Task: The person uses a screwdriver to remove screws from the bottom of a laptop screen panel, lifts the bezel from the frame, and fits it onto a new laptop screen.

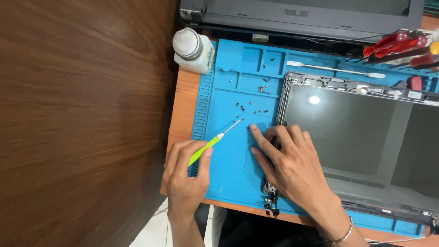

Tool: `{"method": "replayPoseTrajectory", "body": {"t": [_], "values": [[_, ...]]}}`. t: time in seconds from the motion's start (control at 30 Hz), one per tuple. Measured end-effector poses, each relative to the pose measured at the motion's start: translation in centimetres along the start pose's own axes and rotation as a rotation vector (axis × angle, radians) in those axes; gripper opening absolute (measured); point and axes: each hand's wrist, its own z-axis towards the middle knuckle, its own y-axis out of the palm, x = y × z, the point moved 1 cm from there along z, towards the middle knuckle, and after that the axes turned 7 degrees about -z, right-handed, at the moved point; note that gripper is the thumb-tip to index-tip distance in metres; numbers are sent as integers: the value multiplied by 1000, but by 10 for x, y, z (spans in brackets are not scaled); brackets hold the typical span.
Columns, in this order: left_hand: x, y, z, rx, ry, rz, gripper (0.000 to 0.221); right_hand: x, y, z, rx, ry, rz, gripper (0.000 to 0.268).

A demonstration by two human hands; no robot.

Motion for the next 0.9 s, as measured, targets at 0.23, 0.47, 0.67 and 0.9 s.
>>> {"method": "replayPoseTrajectory", "body": {"t": [0.23,0.47,0.67,0.9], "values": [[-1,3,1,13,-81,-23,13,2,-4,0,28,11,24,46],[-3,3,2,34,-67,-25,13,2,-7,1,16,42,38,47],[-3,3,2,30,-86,-29,13,3,-8,1,42,33,45,43],[-3,4,1,25,-66,-18,12,3,-10,-1,47,29,58,41]]}}
